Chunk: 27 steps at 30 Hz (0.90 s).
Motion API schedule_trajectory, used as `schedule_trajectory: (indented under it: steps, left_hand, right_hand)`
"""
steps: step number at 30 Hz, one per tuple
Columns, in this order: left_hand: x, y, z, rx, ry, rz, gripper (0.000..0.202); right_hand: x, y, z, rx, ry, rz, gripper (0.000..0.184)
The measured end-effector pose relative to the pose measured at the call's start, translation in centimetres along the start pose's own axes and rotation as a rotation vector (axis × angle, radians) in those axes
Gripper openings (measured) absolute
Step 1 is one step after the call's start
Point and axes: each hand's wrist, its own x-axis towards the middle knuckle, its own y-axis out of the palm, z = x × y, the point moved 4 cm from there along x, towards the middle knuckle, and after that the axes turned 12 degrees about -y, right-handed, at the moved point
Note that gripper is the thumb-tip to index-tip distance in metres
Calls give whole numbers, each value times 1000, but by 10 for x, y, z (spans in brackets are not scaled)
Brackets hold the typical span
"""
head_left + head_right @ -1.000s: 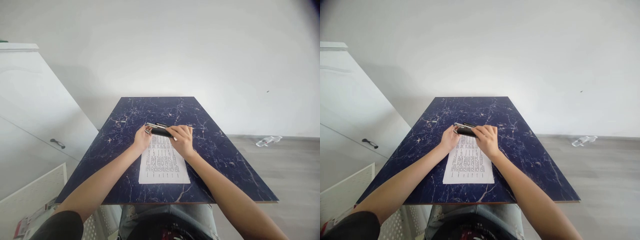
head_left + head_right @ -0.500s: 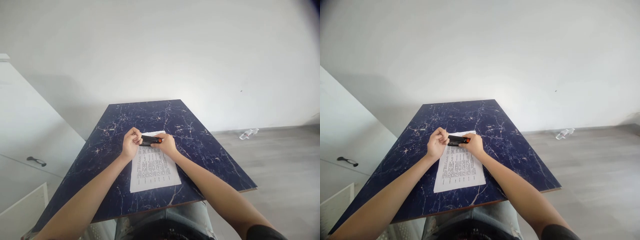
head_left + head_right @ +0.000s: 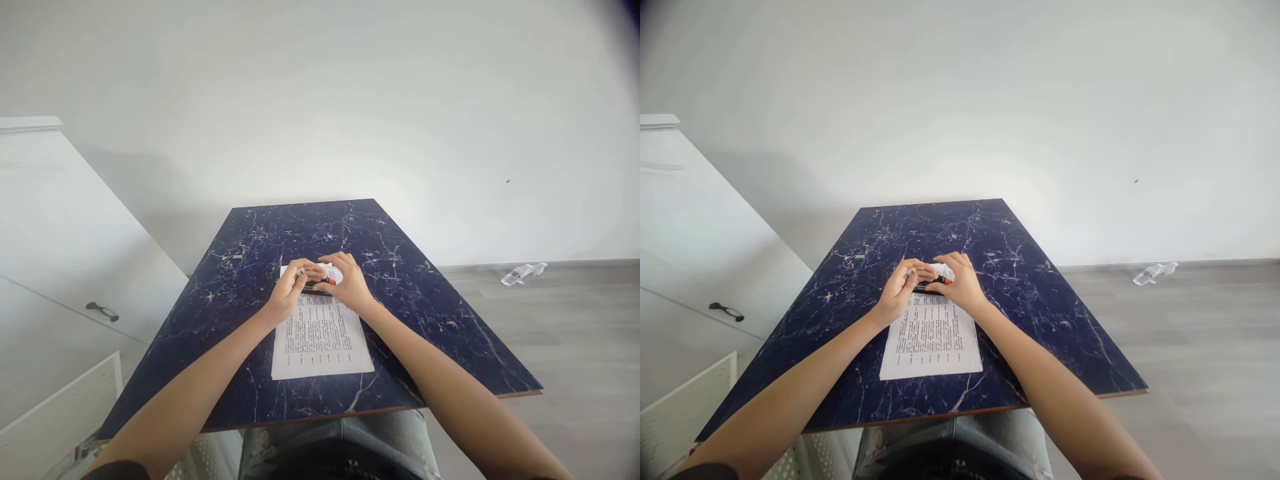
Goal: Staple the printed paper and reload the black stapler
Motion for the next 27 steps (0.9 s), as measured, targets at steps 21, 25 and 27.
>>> schedule_trajectory:
  steps: [21, 25, 27]
  left_hand:
    - [2, -8, 16, -120, -113, -103, 33]
    - [2, -8, 17, -167, -169, -99, 37]
    - [2, -7, 16, -167, -167, -89, 39]
  right_hand:
    - [-2, -2, 31, -160, -357, -35, 27]
    - [-1, -2, 32, -169, -391, -9, 24]
    - [-2, -3, 32, -182, -412, -21, 21]
